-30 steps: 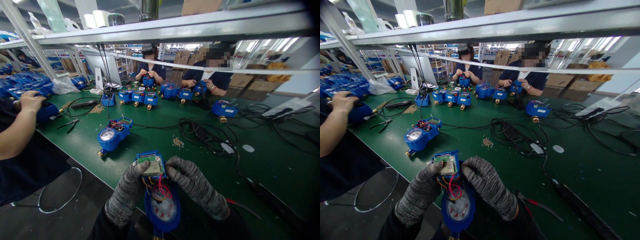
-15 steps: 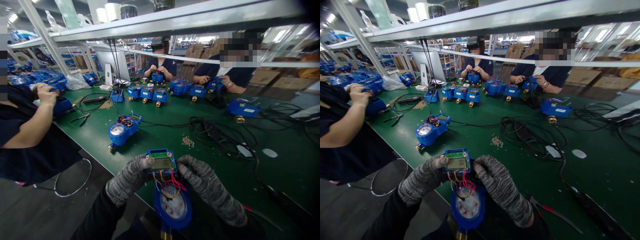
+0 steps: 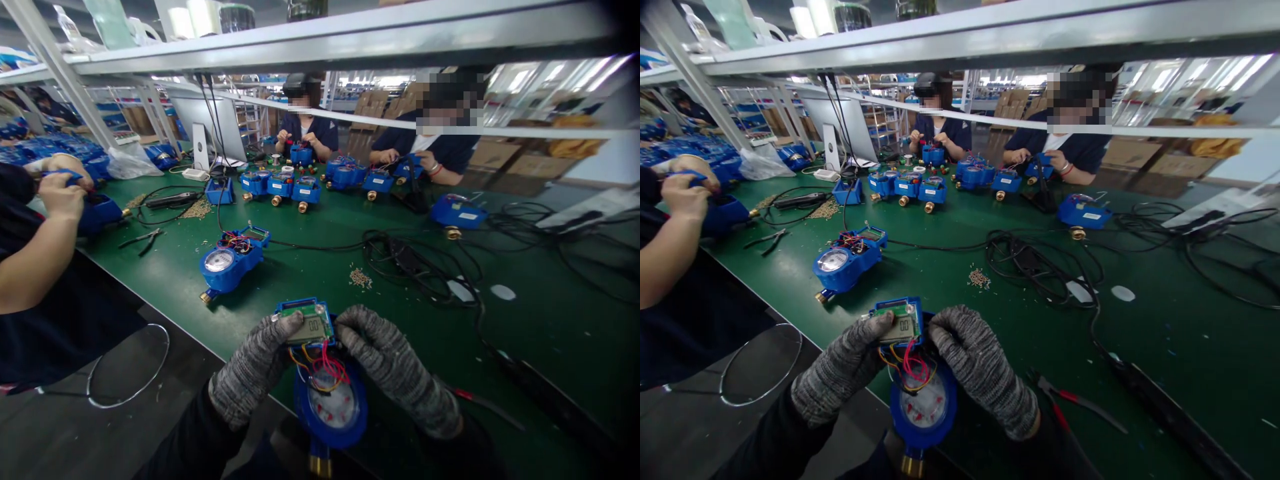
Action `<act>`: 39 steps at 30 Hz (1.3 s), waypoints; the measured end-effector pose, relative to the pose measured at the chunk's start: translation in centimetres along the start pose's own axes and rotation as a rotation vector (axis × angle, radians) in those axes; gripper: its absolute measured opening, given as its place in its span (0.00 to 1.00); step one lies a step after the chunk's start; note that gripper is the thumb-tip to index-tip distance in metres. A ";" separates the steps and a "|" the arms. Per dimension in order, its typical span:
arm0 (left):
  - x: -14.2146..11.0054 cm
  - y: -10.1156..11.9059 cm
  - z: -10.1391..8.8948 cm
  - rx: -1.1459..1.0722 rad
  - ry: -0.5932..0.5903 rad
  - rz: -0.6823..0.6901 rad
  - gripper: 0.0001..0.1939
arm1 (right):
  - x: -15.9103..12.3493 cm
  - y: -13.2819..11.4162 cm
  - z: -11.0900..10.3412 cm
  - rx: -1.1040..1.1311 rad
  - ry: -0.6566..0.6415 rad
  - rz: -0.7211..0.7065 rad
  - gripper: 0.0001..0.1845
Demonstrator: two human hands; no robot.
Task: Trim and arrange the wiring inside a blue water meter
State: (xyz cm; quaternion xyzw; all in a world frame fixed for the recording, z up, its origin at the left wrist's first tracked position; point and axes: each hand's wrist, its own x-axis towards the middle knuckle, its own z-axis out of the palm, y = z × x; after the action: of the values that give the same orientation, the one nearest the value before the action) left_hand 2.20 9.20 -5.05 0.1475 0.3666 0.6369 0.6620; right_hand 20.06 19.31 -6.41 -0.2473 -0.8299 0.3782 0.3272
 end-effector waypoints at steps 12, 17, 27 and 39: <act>0.3 -0.3 -0.1 -0.120 0.012 -0.080 0.20 | 0.7 1.1 0.9 -0.052 0.009 -0.162 0.09; 0.4 -0.1 1.3 -0.201 -0.085 -0.103 0.16 | 0.5 2.3 2.3 -0.191 0.098 -0.233 0.14; 0.3 -0.7 1.8 -0.220 0.080 -0.043 0.11 | 0.0 0.5 2.1 -0.371 0.136 -0.262 0.14; -0.3 0.4 2.2 0.022 0.052 0.069 0.10 | -0.8 -0.4 1.9 -0.322 0.147 -0.209 0.13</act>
State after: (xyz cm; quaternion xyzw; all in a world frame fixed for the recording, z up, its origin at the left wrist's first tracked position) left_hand 3.37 9.53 -3.16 0.1506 0.3854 0.6591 0.6280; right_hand 19.12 17.66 -7.36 -0.2362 -0.8746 0.1854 0.3806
